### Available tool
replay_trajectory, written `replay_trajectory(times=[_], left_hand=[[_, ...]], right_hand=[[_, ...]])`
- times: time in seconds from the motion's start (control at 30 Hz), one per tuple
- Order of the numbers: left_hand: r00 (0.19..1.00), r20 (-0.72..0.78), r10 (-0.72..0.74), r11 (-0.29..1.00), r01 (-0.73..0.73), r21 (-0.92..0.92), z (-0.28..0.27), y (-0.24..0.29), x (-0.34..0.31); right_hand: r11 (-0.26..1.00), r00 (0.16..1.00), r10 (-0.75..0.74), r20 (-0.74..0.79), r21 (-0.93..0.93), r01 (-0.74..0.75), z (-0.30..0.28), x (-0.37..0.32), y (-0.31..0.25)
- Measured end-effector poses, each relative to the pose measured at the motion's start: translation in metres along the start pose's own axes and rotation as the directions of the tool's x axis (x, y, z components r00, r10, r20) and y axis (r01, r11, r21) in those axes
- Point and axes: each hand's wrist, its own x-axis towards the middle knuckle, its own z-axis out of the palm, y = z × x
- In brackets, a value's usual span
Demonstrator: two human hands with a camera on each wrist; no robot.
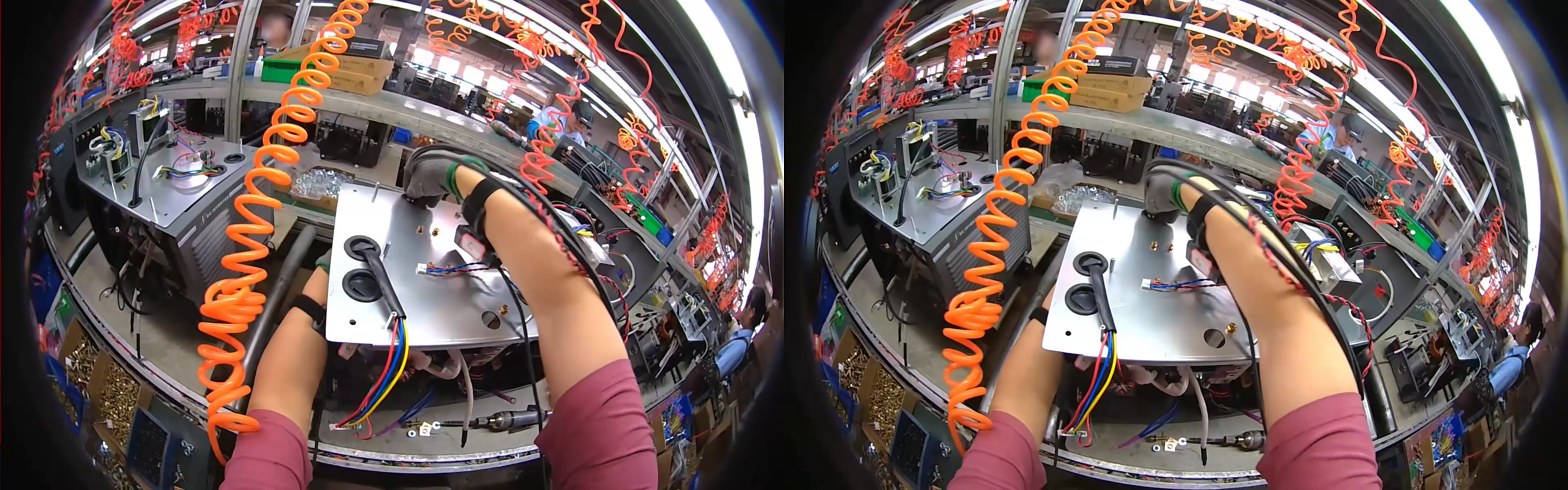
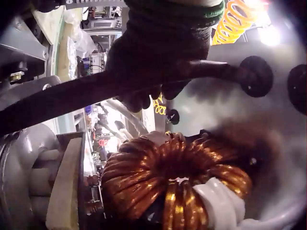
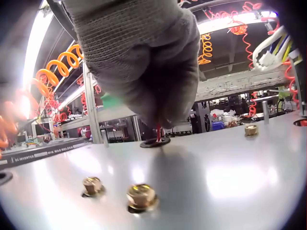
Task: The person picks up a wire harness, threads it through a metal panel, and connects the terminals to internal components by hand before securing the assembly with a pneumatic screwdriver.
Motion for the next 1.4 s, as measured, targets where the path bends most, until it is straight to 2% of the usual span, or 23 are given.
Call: replay_trajectory(times=[0.07, 0.13, 0.2, 0.33, 0.4, 0.43, 0.53, 0.6, 0.67, 0.73, 0.77, 0.83, 0.9, 0.93, 0.97, 1.0, 1.07, 1.1, 1.13, 1.2, 1.27, 1.33, 1.4], left_hand=[[0.999, -0.026, 0.027, 0.998, -0.025, 0.054, 0.001, -0.005, 0.011], [0.998, -0.042, 0.054, 0.993, -0.049, 0.108, -0.002, -0.01, 0.018], [0.995, -0.056, 0.088, 0.983, -0.077, 0.167, -0.025, -0.023, 0.002], [0.984, -0.08, 0.162, 0.948, -0.133, 0.289, -0.023, -0.023, 0.018], [0.975, -0.083, 0.206, 0.923, -0.166, 0.347, -0.027, -0.023, 0.018], [0.97, -0.086, 0.229, 0.908, -0.182, 0.377, -0.027, -0.025, 0.02], [0.952, -0.099, 0.291, 0.857, -0.213, 0.47, -0.031, -0.03, 0.02], [0.94, -0.102, 0.325, 0.82, -0.227, 0.526, -0.035, -0.032, 0.024], [0.926, -0.099, 0.364, 0.779, -0.244, 0.578, -0.045, -0.035, 0.023], [0.91, -0.098, 0.402, 0.732, -0.254, 0.633, -0.051, -0.037, 0.019], [0.904, -0.099, 0.417, 0.705, -0.253, 0.662, -0.05, -0.038, 0.022], [0.891, -0.101, 0.444, 0.651, -0.243, 0.719, -0.037, -0.035, 0.038], [0.885, -0.107, 0.454, 0.6, -0.214, 0.771, -0.076, -0.055, -0.008], [0.885, -0.111, 0.452, 0.578, -0.196, 0.792, -0.078, -0.06, -0.013], [0.885, -0.114, 0.452, 0.555, -0.179, 0.812, -0.072, -0.033, 0.035], [0.885, -0.119, 0.45, 0.531, -0.158, 0.833, -0.086, -0.045, 0.017], [0.886, -0.133, 0.444, 0.472, -0.105, 0.876, -0.116, -0.051, -0.002], [0.887, -0.138, 0.44, 0.436, -0.077, 0.897, -0.125, -0.054, -0.008], [0.89, -0.139, 0.435, 0.399, -0.052, 0.915, -0.132, -0.063, -0.025], [0.91, -0.369, 0.189, -0.01, 0.378, 0.926, -0.024, 0.019, -0.098], [0.876, -0.448, 0.178, -0.083, 0.467, 0.88, -0.019, 0.023, -0.113], [0.87, -0.492, 0.028, -0.188, 0.488, 0.852, -0.021, 0.031, -0.137], [0.891, -0.426, 0.156, -0.111, 0.444, 0.889, -0.021, 0.031, -0.178]], right_hand=[[0.927, 0.999, -0.011, 0.039, 0.375, -0.004, 0.013, 0.008, 0.014], [0.924, 1.0, -0.002, 0.01, 0.383, -0.002, 0.012, -0.001, 0.009], [0.995, 0.989, -0.092, -0.12, 0.026, 0.096, 0.017, 0.003, 0.009], [0.994, 0.985, -0.086, -0.15, -0.076, 0.076, 0.017, 0.003, 0.003], [0.997, 0.988, -0.071, -0.14, -0.028, 0.067, 0.012, -0.009, 0.001], [0.988, 0.993, 0.019, -0.12, 0.154, 0.0, 0.009, -0.018, -0.002], [0.83, 0.974, 0.226, -0.009, 0.526, -0.188, -0.01, -0.04, -0.01], [0.646, 0.935, 0.343, -0.087, 0.744, -0.168, -0.015, -0.029, -0.001], [0.331, 0.828, 0.495, -0.263, 0.938, 0.1, -0.024, -0.037, 0.005], [0.242, 0.786, 0.56, -0.263, 0.959, 0.149, -0.041, -0.031, 0.017], [0.165, 0.735, 0.6, -0.315, 0.948, 0.272, -0.045, -0.029, 0.024], [0.086, 0.729, 0.602, -0.327, 0.934, 0.347, -0.056, -0.036, 0.03], [0.082, 0.731, 0.596, -0.333, 0.93, 0.358, -0.056, -0.039, 0.029], [0.098, 0.753, 0.579, -0.312, 0.944, 0.316, -0.056, -0.047, 0.023], [0.074, 0.79, 0.539, -0.292, 0.951, 0.301, -0.051, -0.06, 0.008], [0.14, 0.858, 0.433, -0.275, 0.961, 0.237, -0.043, -0.051, 0.017], [0.101, 0.861, 0.465, -0.206, 0.978, 0.18, -0.032, -0.054, 0.004], [0.003, 0.842, 0.452, -0.293, 0.945, 0.327, -0.019, -0.041, 0.007], [-0.022, 0.853, 0.45, -0.265, 0.951, 0.307, -0.015, -0.037, 0.008], [-0.055, 0.884, 0.426, -0.192, 0.97, 0.237, -0.021, -0.044, 0.009], [0.05, 0.93, 0.322, -0.176, 0.984, 0.169, -0.024, -0.06, -0.001], [0.003, 0.915, 0.365, -0.176, 0.982, 0.187, -0.022, -0.08, -0.024], [-0.034, 0.935, 0.292, -0.202, 0.975, 0.221, -0.025, -0.088, -0.036]])
